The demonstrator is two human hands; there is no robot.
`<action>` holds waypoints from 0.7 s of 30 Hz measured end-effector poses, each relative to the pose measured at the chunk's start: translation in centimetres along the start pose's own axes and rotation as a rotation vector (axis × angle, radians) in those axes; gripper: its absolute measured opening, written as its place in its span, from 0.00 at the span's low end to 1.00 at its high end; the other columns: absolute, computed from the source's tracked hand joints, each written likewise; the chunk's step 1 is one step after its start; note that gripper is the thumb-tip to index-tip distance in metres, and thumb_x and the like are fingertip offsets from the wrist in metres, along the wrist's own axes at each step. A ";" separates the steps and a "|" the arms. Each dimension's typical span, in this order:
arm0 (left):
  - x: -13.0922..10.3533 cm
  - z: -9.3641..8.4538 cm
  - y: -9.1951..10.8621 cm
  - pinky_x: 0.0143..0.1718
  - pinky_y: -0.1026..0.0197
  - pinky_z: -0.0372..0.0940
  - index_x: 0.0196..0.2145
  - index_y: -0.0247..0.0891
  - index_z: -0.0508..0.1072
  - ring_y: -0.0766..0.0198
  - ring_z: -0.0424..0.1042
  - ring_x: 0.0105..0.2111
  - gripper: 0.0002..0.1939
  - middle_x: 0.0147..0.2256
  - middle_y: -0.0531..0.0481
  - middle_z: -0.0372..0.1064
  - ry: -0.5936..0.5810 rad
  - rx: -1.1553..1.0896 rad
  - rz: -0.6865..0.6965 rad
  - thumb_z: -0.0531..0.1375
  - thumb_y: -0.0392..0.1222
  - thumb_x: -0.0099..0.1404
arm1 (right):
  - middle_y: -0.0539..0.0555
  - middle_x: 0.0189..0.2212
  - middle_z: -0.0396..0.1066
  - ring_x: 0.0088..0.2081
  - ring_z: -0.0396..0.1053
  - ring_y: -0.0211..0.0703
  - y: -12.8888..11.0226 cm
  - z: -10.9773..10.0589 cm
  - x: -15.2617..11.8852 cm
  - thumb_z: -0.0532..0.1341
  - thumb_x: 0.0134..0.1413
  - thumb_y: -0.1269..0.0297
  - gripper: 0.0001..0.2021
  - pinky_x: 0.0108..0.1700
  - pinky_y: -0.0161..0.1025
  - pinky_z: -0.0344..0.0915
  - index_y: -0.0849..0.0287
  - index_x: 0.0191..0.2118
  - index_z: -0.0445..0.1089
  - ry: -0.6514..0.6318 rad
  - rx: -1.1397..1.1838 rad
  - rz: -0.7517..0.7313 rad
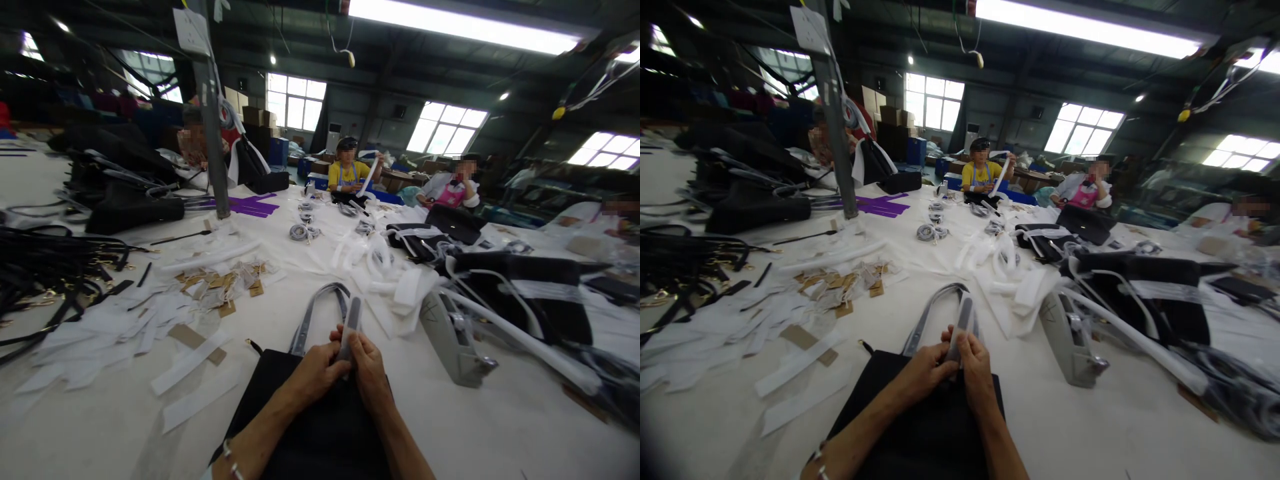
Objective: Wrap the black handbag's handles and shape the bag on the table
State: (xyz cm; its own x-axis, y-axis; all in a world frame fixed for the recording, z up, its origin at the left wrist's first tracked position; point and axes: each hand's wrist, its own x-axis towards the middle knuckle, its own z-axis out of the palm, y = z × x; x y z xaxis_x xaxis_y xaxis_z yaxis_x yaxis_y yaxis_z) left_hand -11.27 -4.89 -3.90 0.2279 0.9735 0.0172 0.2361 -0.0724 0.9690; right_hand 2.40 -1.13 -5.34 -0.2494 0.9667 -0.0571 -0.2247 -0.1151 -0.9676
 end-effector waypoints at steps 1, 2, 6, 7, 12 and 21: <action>0.0 -0.2 -0.2 0.31 0.64 0.59 0.29 0.37 0.70 0.63 0.68 0.28 0.07 0.27 0.54 0.70 0.010 0.011 0.008 0.58 0.43 0.60 | 0.60 0.40 0.76 0.41 0.73 0.52 0.1 0.0 -0.1 0.62 0.52 0.46 0.24 0.48 0.49 0.68 0.62 0.45 0.74 0.005 -0.014 -0.008; 0.1 -0.4 -0.4 0.31 0.64 0.59 0.28 0.36 0.70 0.63 0.67 0.28 0.10 0.27 0.54 0.70 0.047 0.005 0.020 0.58 0.46 0.60 | 0.60 0.39 0.76 0.41 0.73 0.52 0.1 -0.1 -0.2 0.62 0.51 0.46 0.24 0.48 0.48 0.68 0.61 0.45 0.74 0.014 -0.047 -0.027; 0.3 -1.9 -0.4 0.40 0.60 0.62 0.33 0.36 0.69 0.59 0.68 0.36 0.20 0.34 0.48 0.70 0.424 -0.144 0.116 0.54 0.58 0.63 | 0.58 0.35 0.77 0.37 0.72 0.50 0.2 0.3 -0.9 0.60 0.54 0.47 0.21 0.42 0.43 0.68 0.60 0.42 0.76 0.003 -0.324 -0.137; 0.4 -2.1 -0.3 0.41 0.60 0.62 0.38 0.36 0.69 0.59 0.68 0.38 0.21 0.37 0.47 0.70 0.466 -0.207 0.139 0.54 0.59 0.63 | 0.57 0.32 0.76 0.34 0.71 0.48 0.2 0.5 -1.0 0.59 0.56 0.48 0.20 0.38 0.41 0.67 0.60 0.40 0.76 -0.042 -0.403 -0.148; 0.3 -2.0 0.3 0.34 0.60 0.65 0.42 0.33 0.70 0.61 0.71 0.30 0.24 0.32 0.45 0.74 0.284 -0.505 0.070 0.57 0.59 0.62 | 0.51 0.22 0.69 0.25 0.64 0.40 0.1 2.1 -2.0 0.57 0.58 0.52 0.17 0.29 0.35 0.60 0.60 0.27 0.71 -0.242 -0.619 -0.179; 0.3 -1.8 0.4 0.25 0.64 0.62 0.40 0.33 0.70 0.67 0.67 0.21 0.23 0.29 0.46 0.75 0.395 -0.570 -0.006 0.55 0.59 0.64 | 0.51 0.23 0.71 0.26 0.65 0.41 -0.5 2.5 -2.2 0.56 0.58 0.49 0.20 0.29 0.34 0.60 0.60 0.27 0.72 -0.278 -0.610 -0.066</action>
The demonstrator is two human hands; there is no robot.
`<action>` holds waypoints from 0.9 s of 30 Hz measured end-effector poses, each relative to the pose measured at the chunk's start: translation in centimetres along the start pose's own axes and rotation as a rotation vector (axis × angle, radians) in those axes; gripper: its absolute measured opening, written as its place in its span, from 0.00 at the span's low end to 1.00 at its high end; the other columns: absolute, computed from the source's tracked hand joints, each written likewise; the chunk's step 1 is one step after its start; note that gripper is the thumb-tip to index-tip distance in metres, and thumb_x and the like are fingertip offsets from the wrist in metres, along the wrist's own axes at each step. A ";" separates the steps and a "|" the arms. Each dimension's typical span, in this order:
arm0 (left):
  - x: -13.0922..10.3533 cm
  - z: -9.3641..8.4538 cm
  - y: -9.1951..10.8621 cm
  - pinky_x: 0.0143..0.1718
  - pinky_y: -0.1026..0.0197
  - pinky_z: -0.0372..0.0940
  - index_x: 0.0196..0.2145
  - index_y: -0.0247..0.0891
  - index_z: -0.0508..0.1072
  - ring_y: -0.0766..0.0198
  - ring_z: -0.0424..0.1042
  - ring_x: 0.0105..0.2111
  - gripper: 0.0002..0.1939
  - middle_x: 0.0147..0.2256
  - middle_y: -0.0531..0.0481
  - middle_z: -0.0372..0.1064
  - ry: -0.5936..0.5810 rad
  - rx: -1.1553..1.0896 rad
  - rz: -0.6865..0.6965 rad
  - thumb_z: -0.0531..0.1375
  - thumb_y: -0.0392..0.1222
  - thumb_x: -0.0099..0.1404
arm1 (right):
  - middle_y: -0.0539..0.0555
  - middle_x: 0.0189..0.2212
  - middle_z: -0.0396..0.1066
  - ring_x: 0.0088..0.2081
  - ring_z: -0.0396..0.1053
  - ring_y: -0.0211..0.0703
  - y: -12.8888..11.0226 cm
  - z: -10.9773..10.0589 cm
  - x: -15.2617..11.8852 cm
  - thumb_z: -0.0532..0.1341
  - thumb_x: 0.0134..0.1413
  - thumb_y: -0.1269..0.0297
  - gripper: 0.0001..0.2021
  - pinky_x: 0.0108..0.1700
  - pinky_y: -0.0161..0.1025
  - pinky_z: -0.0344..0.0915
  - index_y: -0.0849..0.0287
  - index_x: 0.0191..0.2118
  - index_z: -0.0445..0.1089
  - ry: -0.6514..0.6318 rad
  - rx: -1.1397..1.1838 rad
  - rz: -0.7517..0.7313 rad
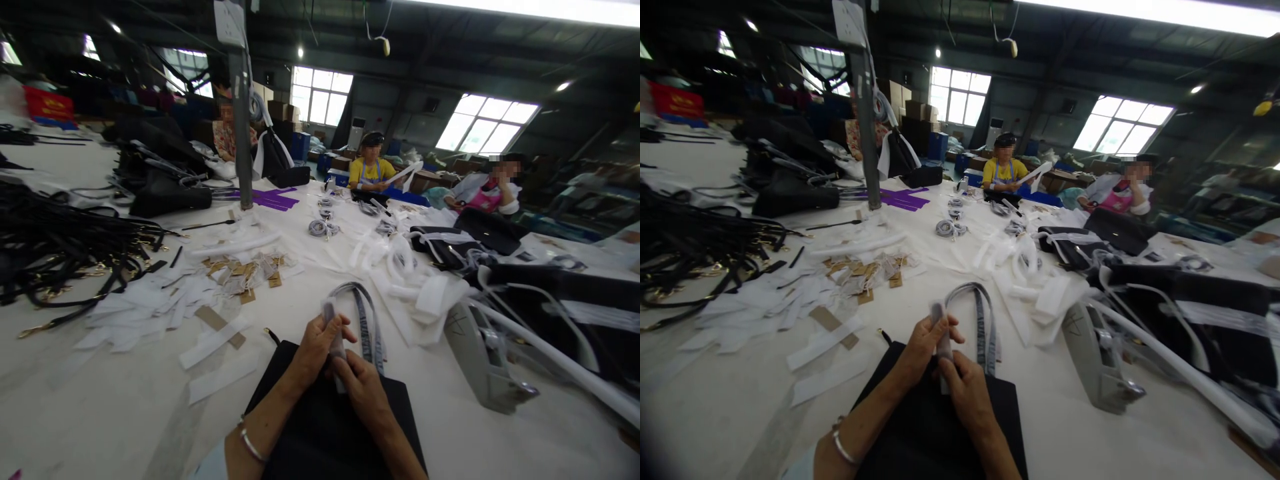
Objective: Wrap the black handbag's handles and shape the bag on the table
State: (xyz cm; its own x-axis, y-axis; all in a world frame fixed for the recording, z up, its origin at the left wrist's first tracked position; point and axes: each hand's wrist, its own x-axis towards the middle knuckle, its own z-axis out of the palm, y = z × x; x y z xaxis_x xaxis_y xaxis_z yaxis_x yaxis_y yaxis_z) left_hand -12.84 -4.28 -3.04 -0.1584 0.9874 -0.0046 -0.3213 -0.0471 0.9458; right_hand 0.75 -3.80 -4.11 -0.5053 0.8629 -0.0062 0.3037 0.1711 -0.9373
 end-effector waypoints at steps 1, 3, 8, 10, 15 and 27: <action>0.0 0.1 -0.2 0.25 0.64 0.62 0.39 0.33 0.70 0.67 0.68 0.21 0.24 0.30 0.45 0.75 -0.061 0.013 -0.041 0.56 0.60 0.63 | 0.52 0.24 0.71 0.27 0.67 0.42 0.1 0.0 0.1 0.57 0.57 0.48 0.20 0.30 0.35 0.61 0.60 0.27 0.72 0.038 0.025 -0.006; 0.0 0.3 -0.7 0.33 0.62 0.65 0.37 0.32 0.73 0.63 0.72 0.28 0.23 0.33 0.44 0.75 -0.164 0.067 -0.055 0.57 0.59 0.63 | 0.53 0.25 0.71 0.30 0.68 0.45 0.5 0.0 0.4 0.58 0.55 0.47 0.21 0.33 0.37 0.63 0.61 0.28 0.73 0.090 0.082 -0.012; 0.2 0.4 -1.2 0.43 0.60 0.64 0.36 0.33 0.76 0.58 0.71 0.39 0.21 0.37 0.45 0.74 -0.246 0.178 -0.003 0.55 0.56 0.65 | 0.53 0.26 0.73 0.31 0.69 0.46 1.4 -0.9 0.6 0.59 0.54 0.46 0.20 0.35 0.38 0.65 0.61 0.30 0.75 0.068 0.166 0.011; 0.3 0.3 -1.1 0.39 0.61 0.64 0.36 0.32 0.76 0.59 0.71 0.36 0.23 0.35 0.45 0.73 -0.222 0.218 -0.003 0.54 0.56 0.66 | 0.54 0.26 0.74 0.31 0.70 0.47 1.6 -1.4 0.7 0.58 0.54 0.45 0.22 0.33 0.39 0.66 0.61 0.31 0.76 0.094 0.173 0.019; 0.4 0.0 -0.6 0.37 0.62 0.62 0.35 0.32 0.74 0.62 0.68 0.33 0.23 0.32 0.47 0.71 -0.181 0.336 0.099 0.52 0.56 0.67 | 0.57 0.35 0.76 0.40 0.72 0.51 1.4 -1.8 0.5 0.58 0.56 0.48 0.19 0.45 0.44 0.67 0.59 0.39 0.77 0.375 0.127 -0.063; -0.4 0.9 0.2 0.34 0.63 0.59 0.36 0.34 0.71 0.63 0.62 0.32 0.20 0.30 0.51 0.65 -0.527 0.428 0.035 0.51 0.55 0.67 | 0.59 0.42 0.76 0.46 0.72 0.54 0.3 -2.2 1.4 0.61 0.54 0.51 0.16 0.51 0.50 0.67 0.57 0.41 0.78 0.324 0.203 -0.146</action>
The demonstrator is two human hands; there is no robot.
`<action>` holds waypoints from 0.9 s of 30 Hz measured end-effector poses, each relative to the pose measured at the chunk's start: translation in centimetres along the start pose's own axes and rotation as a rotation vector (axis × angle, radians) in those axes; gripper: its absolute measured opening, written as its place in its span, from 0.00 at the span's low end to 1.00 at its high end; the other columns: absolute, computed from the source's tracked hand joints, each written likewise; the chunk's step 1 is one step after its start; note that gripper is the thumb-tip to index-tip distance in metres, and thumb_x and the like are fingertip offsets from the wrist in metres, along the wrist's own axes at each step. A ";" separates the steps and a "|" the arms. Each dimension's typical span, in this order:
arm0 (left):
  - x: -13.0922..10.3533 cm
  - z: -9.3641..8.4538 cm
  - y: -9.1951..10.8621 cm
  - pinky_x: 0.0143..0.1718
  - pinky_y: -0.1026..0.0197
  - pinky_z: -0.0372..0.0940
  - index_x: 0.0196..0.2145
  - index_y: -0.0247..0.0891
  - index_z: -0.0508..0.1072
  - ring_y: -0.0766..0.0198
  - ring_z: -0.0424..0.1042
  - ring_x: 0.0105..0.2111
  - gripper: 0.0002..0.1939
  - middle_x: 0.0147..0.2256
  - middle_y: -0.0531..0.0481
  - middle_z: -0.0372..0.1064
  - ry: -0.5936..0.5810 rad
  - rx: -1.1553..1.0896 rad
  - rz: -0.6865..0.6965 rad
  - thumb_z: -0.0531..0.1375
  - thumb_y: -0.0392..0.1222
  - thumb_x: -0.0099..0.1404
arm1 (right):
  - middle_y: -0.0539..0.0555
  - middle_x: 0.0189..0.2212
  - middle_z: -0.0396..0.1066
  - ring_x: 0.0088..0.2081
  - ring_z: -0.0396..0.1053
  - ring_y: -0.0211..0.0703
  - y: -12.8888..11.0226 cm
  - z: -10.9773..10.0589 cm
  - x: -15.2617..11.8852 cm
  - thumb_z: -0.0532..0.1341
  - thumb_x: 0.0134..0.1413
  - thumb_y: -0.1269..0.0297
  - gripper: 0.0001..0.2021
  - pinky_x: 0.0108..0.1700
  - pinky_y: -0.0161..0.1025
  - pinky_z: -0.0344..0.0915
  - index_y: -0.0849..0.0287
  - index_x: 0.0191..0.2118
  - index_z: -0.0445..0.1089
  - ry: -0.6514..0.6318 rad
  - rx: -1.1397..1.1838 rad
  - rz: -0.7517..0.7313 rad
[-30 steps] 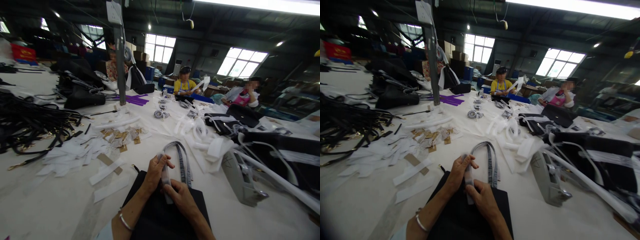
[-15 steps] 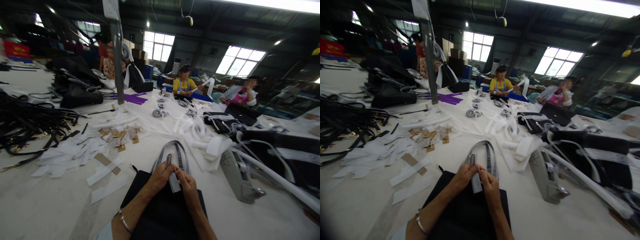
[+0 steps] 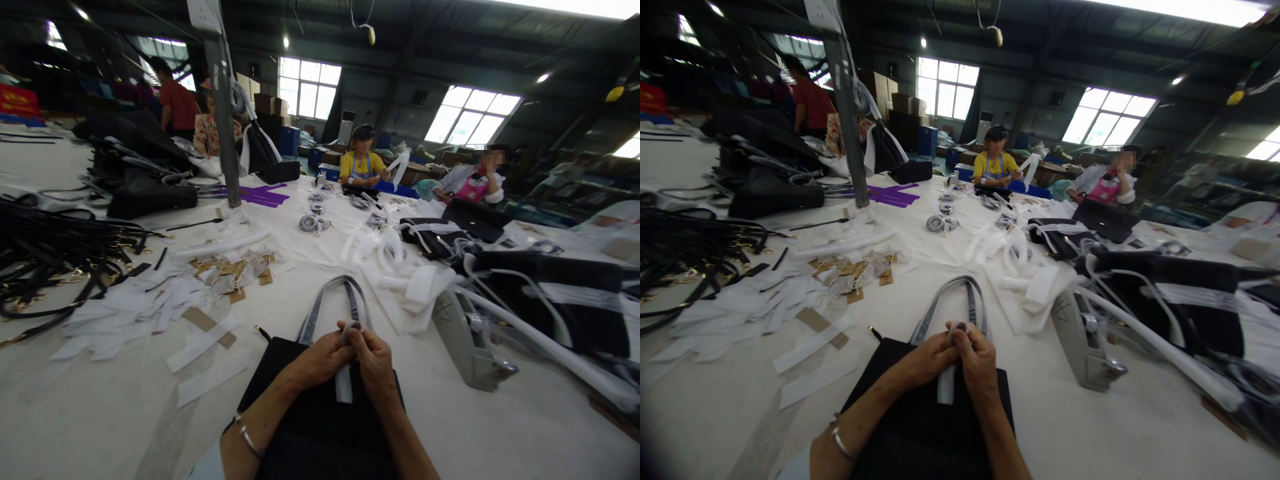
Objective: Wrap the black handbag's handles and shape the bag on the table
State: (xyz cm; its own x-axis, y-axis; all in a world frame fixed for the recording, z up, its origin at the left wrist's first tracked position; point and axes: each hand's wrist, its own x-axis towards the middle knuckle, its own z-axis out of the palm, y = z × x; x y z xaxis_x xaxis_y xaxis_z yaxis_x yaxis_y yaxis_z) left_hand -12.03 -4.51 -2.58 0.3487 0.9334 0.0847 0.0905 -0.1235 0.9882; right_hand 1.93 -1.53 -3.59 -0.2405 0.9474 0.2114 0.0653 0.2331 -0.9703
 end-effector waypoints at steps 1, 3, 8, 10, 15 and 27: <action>0.0 0.0 0.0 0.34 0.63 0.59 0.37 0.34 0.71 0.63 0.62 0.31 0.20 0.30 0.51 0.64 0.005 -0.021 -0.005 0.52 0.55 0.67 | 0.59 0.42 0.76 0.46 0.72 0.54 0.0 0.0 0.0 0.61 0.54 0.52 0.16 0.51 0.50 0.67 0.57 0.40 0.78 -0.027 0.009 0.026; -0.2 -0.1 -0.1 0.33 0.64 0.59 0.41 0.34 0.70 0.64 0.62 0.31 0.19 0.31 0.51 0.64 0.020 -0.080 -0.015 0.55 0.53 0.65 | 0.59 0.47 0.74 0.49 0.70 0.55 0.1 0.0 -0.1 0.62 0.53 0.53 0.15 0.54 0.50 0.64 0.56 0.41 0.78 -0.075 0.012 0.045; -0.6 -0.3 -0.1 0.36 0.65 0.59 0.47 0.36 0.66 0.65 0.62 0.33 0.21 0.33 0.52 0.64 0.042 -0.320 -0.060 0.61 0.50 0.61 | 0.58 0.52 0.70 0.52 0.67 0.55 0.0 -0.2 -0.1 0.62 0.54 0.54 0.15 0.57 0.51 0.61 0.54 0.45 0.77 -0.153 0.081 0.134; -0.6 -0.4 -0.3 0.31 0.65 0.57 0.46 0.36 0.66 0.67 0.60 0.28 0.21 0.29 0.53 0.62 0.030 -0.370 -0.080 0.57 0.55 0.64 | 0.58 0.52 0.71 0.52 0.68 0.55 -0.1 -0.3 -0.1 0.63 0.53 0.55 0.16 0.57 0.52 0.61 0.54 0.46 0.76 -0.172 0.089 0.149; -0.1 -0.3 -0.7 0.24 0.65 0.51 0.35 0.34 0.68 0.70 0.55 0.21 0.24 0.22 0.55 0.58 0.081 -0.183 -0.098 0.48 0.60 0.67 | 0.56 0.57 0.66 0.56 0.64 0.54 0.3 -0.6 -0.3 0.65 0.50 0.56 0.25 0.58 0.53 0.59 0.50 0.56 0.67 -0.041 0.266 0.078; -0.2 0.8 0.0 0.26 0.66 0.60 0.40 0.37 0.65 0.68 0.66 0.23 0.13 0.27 0.53 0.67 -0.058 -0.284 -0.127 0.57 0.49 0.63 | 0.57 0.50 0.72 0.52 0.66 0.52 -2.1 -1.8 1.2 0.60 0.55 0.55 0.13 0.54 0.44 0.61 0.58 0.36 0.78 0.206 0.104 -0.001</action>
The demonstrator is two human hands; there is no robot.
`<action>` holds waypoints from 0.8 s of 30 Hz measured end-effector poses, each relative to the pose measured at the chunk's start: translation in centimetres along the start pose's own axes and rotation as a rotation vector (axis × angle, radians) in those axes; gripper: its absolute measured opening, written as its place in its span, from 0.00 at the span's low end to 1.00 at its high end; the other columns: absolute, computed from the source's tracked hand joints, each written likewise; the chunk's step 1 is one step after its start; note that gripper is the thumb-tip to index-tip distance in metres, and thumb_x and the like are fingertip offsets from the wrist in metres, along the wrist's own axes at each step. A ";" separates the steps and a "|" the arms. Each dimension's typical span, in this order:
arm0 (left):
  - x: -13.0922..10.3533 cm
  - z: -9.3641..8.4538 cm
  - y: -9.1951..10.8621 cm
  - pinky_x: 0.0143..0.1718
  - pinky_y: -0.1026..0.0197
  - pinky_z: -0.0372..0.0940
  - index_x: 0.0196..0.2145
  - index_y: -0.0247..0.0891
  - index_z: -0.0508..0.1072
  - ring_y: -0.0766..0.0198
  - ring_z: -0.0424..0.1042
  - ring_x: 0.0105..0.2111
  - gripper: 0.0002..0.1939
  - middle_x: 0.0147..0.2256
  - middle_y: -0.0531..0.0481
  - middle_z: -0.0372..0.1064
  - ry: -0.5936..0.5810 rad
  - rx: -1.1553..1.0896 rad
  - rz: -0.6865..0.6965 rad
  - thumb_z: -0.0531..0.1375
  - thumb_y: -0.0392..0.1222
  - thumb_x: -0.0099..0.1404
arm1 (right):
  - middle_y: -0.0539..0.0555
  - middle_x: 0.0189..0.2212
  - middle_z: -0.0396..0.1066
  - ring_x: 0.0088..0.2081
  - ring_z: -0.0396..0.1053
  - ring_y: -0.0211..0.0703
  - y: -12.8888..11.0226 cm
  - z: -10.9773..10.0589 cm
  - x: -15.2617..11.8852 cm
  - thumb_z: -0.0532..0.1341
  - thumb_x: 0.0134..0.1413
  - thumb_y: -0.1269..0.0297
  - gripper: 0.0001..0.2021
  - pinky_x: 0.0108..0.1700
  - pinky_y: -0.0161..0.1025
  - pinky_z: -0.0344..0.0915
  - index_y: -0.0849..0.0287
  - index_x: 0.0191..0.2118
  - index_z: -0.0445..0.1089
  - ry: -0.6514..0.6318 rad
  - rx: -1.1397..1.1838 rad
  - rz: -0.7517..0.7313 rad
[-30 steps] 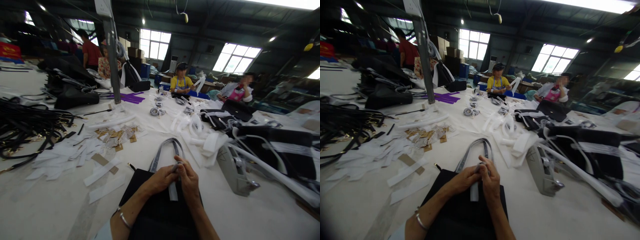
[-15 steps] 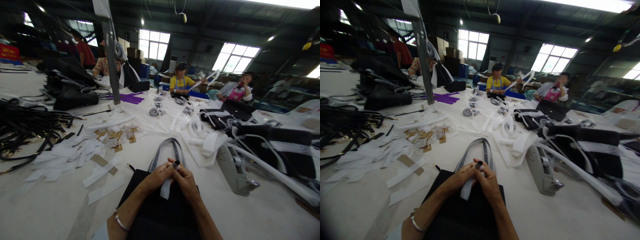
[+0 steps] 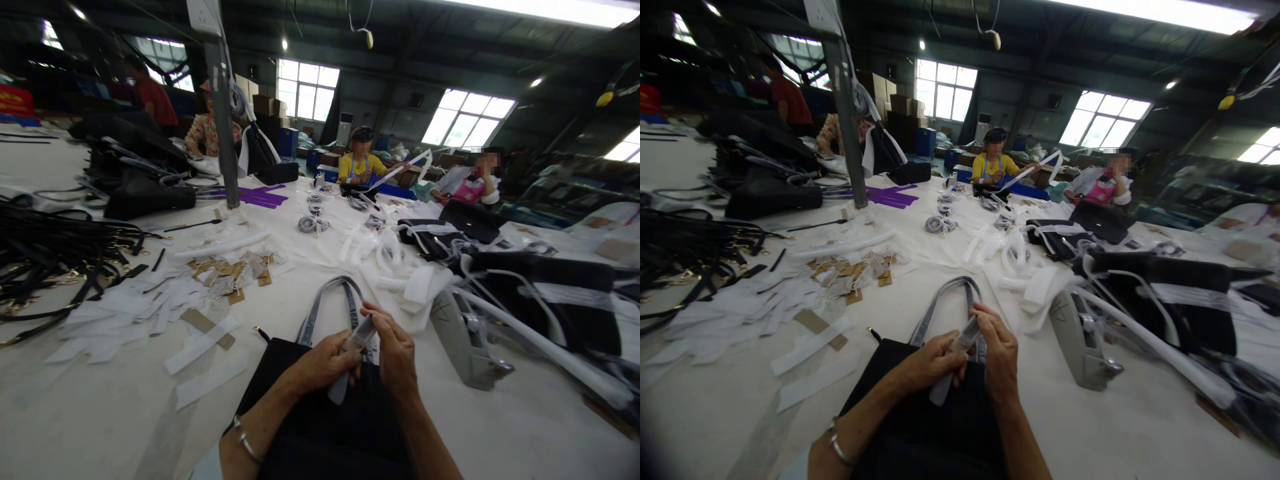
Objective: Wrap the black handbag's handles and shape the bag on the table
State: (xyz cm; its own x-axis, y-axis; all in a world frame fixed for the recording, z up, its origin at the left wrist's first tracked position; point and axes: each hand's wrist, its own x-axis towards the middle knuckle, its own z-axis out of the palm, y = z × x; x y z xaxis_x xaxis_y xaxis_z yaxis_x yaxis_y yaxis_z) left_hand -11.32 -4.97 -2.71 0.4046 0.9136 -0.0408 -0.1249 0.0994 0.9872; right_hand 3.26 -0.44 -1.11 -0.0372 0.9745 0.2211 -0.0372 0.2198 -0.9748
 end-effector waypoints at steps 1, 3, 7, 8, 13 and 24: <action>0.0 0.1 0.0 0.25 0.66 0.60 0.42 0.37 0.65 0.68 0.65 0.22 0.14 0.26 0.54 0.66 -0.008 -0.014 -0.001 0.56 0.49 0.63 | 0.57 0.50 0.72 0.52 0.66 0.52 -0.4 -0.1 0.5 0.61 0.54 0.56 0.13 0.54 0.45 0.60 0.58 0.36 0.78 0.042 0.003 -0.019; -0.1 0.1 0.1 0.24 0.67 0.58 0.42 0.36 0.66 0.69 0.63 0.20 0.14 0.23 0.56 0.64 0.012 0.016 0.025 0.54 0.50 0.65 | 0.58 0.49 0.72 0.52 0.66 0.52 -1.2 -0.4 1.9 0.62 0.53 0.57 0.12 0.56 0.47 0.59 0.59 0.36 0.77 0.123 0.029 -0.060; -0.5 -0.1 0.6 0.28 0.66 0.57 0.36 0.36 0.69 0.68 0.63 0.24 0.11 0.23 0.55 0.66 0.088 0.223 0.087 0.54 0.47 0.65 | 0.57 0.45 0.74 0.46 0.71 0.48 -3.1 -1.0 5.0 0.64 0.51 0.58 0.11 0.55 0.48 0.61 0.60 0.37 0.76 0.300 0.208 -0.090; -0.5 -0.1 0.7 0.30 0.66 0.58 0.33 0.36 0.69 0.68 0.64 0.25 0.10 0.24 0.55 0.68 0.101 0.275 0.098 0.54 0.45 0.65 | 0.56 0.44 0.74 0.42 0.72 0.46 -3.5 -1.1 5.5 0.65 0.50 0.58 0.12 0.53 0.48 0.63 0.60 0.37 0.76 0.332 0.256 -0.082; -0.5 -0.3 0.2 0.31 0.65 0.58 0.29 0.38 0.68 0.66 0.66 0.26 0.08 0.26 0.55 0.71 0.160 0.395 0.087 0.53 0.42 0.63 | 0.57 0.41 0.75 0.41 0.73 0.47 -2.9 -0.2 5.2 0.64 0.50 0.49 0.20 0.47 0.48 0.68 0.58 0.42 0.73 0.092 0.365 0.084; -0.5 -0.9 -0.1 0.32 0.66 0.59 0.33 0.39 0.69 0.65 0.70 0.28 0.06 0.29 0.54 0.74 0.115 0.414 0.097 0.54 0.40 0.63 | 0.52 0.28 0.76 0.29 0.71 0.45 3.8 0.1 0.9 0.65 0.45 0.48 0.20 0.29 0.37 0.65 0.62 0.36 0.75 -0.202 0.021 0.393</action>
State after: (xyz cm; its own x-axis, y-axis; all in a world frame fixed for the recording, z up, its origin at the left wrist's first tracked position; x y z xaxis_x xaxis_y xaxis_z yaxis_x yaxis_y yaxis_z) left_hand -12.34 -5.12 -2.90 0.3022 0.9513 0.0616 0.2254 -0.1340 0.9650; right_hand 3.00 1.30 -4.64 -0.2469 0.9552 -0.1629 -0.0015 -0.1685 -0.9857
